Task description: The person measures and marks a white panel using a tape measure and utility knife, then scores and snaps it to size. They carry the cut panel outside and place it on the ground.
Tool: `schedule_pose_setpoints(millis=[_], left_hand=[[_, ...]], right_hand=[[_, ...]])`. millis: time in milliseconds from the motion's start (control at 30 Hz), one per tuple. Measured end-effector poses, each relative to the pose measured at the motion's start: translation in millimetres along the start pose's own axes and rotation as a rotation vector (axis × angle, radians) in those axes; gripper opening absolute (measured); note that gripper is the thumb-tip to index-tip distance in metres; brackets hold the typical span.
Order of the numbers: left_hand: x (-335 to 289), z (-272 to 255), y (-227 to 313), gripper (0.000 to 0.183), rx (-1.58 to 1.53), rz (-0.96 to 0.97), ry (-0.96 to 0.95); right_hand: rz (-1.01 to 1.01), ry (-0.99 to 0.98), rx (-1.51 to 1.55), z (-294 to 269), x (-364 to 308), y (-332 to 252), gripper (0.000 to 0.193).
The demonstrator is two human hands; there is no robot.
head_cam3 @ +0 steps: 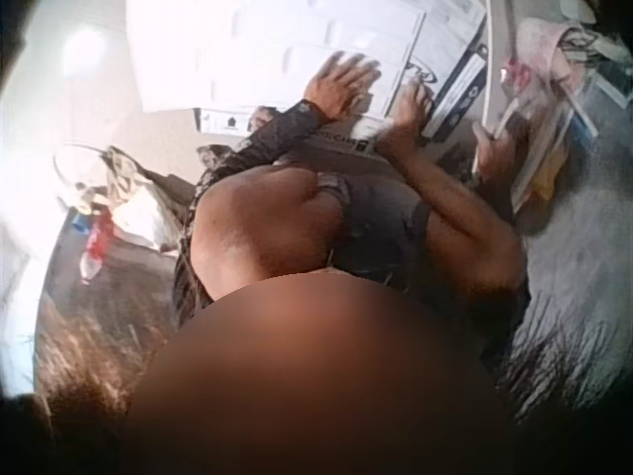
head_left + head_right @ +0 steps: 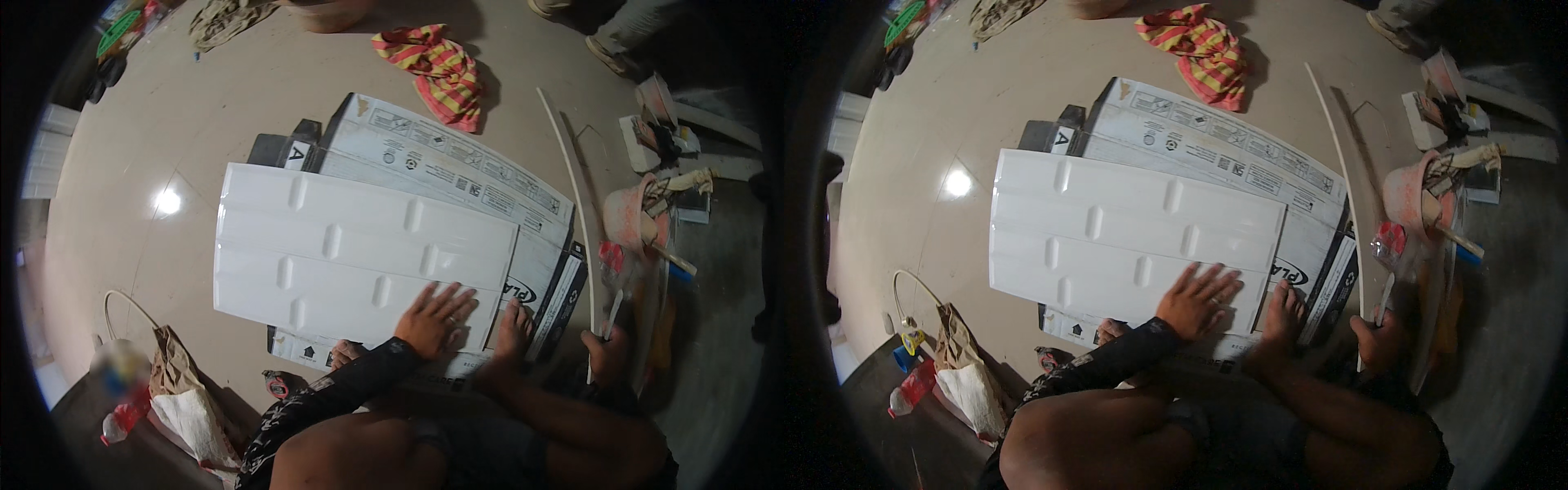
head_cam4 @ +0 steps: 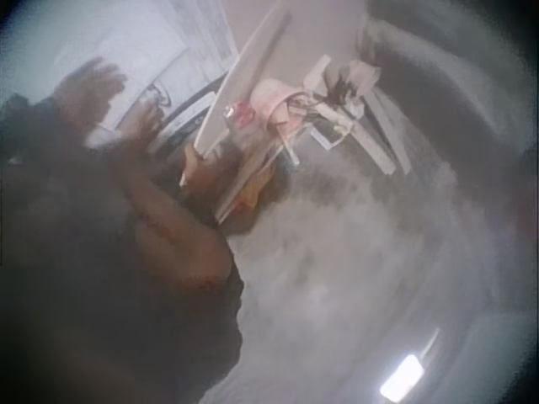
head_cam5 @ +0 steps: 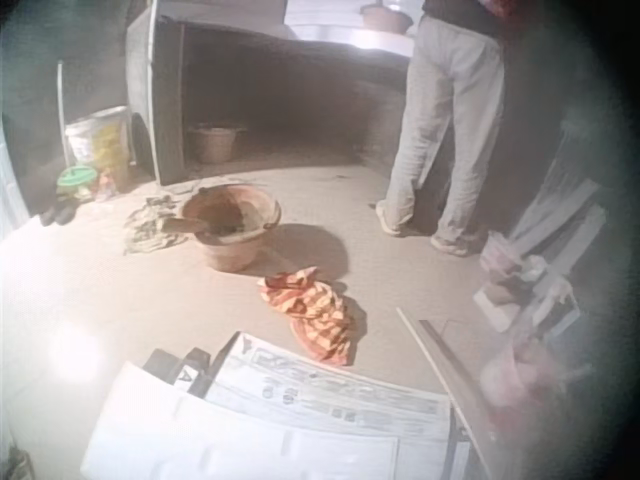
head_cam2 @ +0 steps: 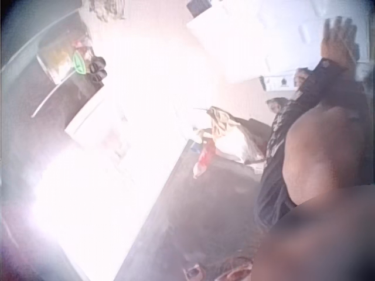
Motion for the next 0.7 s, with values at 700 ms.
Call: schedule_pose_setpoints(millis=[700], left_hand=[[55, 41, 38, 0.068, -0.067, 0.08, 0.052]], right_hand=[[0.093, 0.184, 0.15, 17, -8, 29, 0.071]])
Point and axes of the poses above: each hand's wrist, its own x-axis towards the middle knuckle, its own z-axis out of the palm, y = z × x, the point moved 3 cm from there along x, towards the middle knuckle, and after that the axes turned 5 degrees about y, right-handed, at the moved point
